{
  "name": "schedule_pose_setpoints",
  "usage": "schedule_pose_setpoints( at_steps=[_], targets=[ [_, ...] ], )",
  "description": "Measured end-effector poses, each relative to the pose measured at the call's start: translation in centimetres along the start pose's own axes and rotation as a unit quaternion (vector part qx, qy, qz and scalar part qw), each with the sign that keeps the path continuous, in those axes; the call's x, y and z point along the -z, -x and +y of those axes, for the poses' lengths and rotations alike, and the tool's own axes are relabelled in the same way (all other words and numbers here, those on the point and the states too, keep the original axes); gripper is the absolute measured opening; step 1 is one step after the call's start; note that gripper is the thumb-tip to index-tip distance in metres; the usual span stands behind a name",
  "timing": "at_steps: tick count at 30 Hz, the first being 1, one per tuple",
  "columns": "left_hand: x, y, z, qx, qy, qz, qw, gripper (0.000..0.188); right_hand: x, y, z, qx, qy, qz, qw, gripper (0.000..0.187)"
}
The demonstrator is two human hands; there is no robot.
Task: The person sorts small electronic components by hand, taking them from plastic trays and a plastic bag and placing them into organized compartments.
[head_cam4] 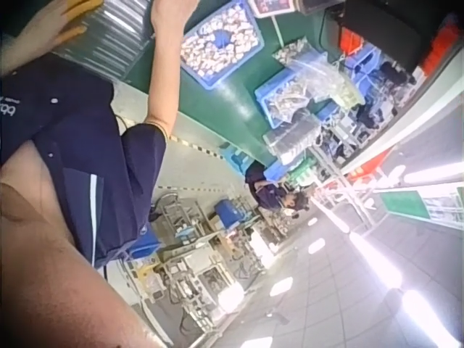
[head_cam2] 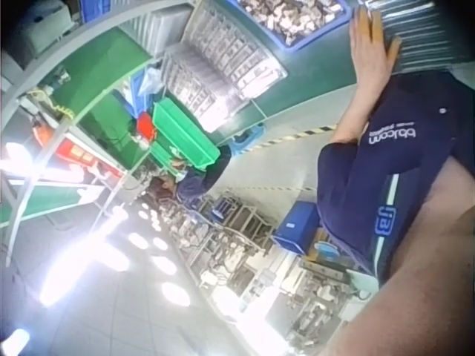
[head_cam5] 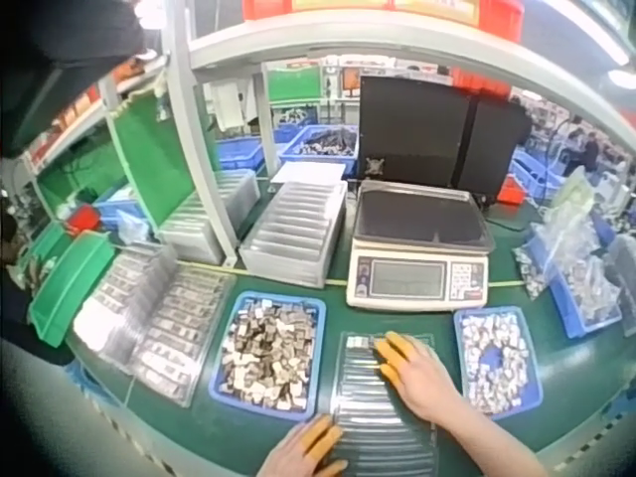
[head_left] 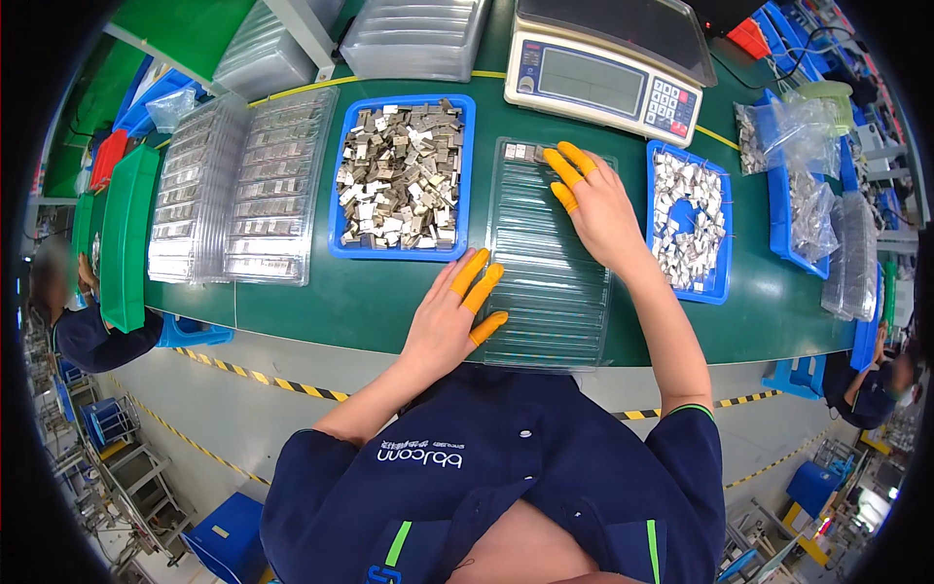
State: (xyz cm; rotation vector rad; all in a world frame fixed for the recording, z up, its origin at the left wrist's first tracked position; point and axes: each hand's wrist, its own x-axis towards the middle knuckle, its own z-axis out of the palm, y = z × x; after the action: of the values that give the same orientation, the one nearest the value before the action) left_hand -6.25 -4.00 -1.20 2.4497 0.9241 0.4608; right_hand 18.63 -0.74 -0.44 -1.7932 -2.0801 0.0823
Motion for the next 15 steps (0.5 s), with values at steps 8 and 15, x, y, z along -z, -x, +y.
schedule_pose_setpoints(
  at_steps=[8,15],
  targets=[
    [-0.3,0.3,-0.1,-0.002,0.009,0.030,1.000,0.054,-1.7,-0.2,-0.8,-0.032,0.059,-0.002,0.998,0.038],
    [-0.2,0.3,-0.2,-0.009,0.005,0.029,1.000,0.052,-2.0,0.0,-0.9,-0.020,0.066,0.025,0.997,0.039]
  ],
)
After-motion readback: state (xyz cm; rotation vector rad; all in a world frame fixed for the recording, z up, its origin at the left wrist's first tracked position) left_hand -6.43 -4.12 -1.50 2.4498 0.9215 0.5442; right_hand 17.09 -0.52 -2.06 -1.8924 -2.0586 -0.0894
